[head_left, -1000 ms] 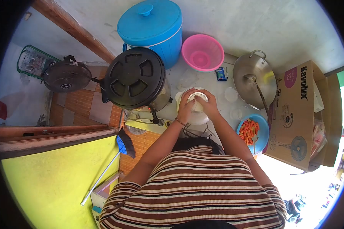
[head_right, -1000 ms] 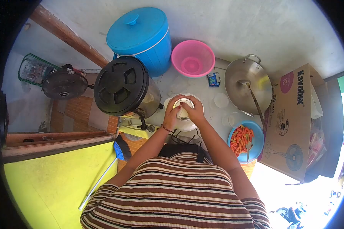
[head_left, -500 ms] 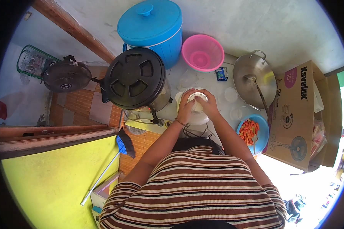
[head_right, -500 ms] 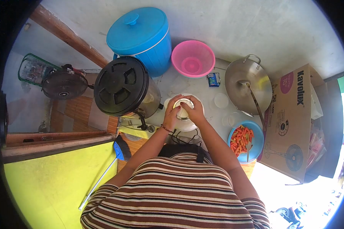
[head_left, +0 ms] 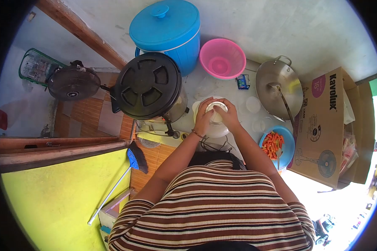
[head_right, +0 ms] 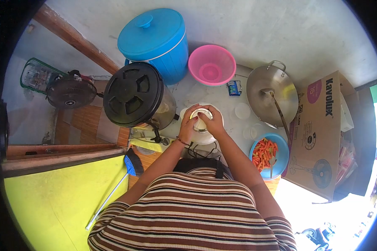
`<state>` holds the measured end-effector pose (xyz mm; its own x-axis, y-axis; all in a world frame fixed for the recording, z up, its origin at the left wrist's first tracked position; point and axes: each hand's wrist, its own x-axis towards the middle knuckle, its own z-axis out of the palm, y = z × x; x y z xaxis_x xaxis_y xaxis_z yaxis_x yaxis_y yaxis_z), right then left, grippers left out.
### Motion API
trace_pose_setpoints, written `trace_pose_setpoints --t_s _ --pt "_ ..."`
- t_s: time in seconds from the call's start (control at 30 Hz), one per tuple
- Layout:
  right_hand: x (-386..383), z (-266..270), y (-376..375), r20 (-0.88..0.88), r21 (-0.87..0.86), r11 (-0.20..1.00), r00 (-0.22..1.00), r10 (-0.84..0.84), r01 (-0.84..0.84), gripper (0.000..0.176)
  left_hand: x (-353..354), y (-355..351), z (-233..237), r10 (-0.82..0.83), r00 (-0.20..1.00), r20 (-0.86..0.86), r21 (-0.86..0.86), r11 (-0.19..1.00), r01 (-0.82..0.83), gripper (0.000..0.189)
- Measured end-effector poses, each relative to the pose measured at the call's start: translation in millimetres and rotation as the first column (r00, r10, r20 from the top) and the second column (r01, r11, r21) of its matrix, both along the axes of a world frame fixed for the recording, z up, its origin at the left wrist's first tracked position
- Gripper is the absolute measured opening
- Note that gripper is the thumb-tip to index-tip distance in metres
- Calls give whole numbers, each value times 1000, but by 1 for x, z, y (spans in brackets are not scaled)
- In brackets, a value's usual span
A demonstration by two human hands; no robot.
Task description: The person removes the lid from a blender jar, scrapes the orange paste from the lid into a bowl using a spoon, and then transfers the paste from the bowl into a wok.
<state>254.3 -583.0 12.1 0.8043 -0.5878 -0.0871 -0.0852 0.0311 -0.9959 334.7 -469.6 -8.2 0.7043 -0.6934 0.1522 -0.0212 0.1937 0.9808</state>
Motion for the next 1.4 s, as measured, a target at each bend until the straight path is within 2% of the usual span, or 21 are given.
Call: trace_pose_setpoints --t_s 0.37,0.57,0.77,0.87,1.07,1.27,1.4 --pt "0 -4 -1 7 -2 1000 1000 4 -4 24 0 0 -1 6 1000 -7 7 1000 -6 45" --pt "-1 -3 -1 8 4 1000 1000 22 -22 25 3 -1 -11 -41 995 -94 -16 999 39 47" --pt "-1 -5 -1 69 77 997 997 20 -26 25 3 1 -16 -98 979 -178 -120 990 77 52" --pt "-2 -6 -2 33 23 999 999 26 -27 25 3 0 -17 -82 981 -174 -81 994 69 53" --pt "0 0 -1 37 63 998 999 10 -12 26 4 1 -9 -75 995 -68 -28 997 73 52" --pt "1 0 1 14 59 998 1000 -12 11 25 2 0 -9 -57 994 -88 -39 998 54 53" --pt "0 -2 0 32 42 999 999 -12 11 25 2 1 -6 -57 998 -21 -3 998 56 52"
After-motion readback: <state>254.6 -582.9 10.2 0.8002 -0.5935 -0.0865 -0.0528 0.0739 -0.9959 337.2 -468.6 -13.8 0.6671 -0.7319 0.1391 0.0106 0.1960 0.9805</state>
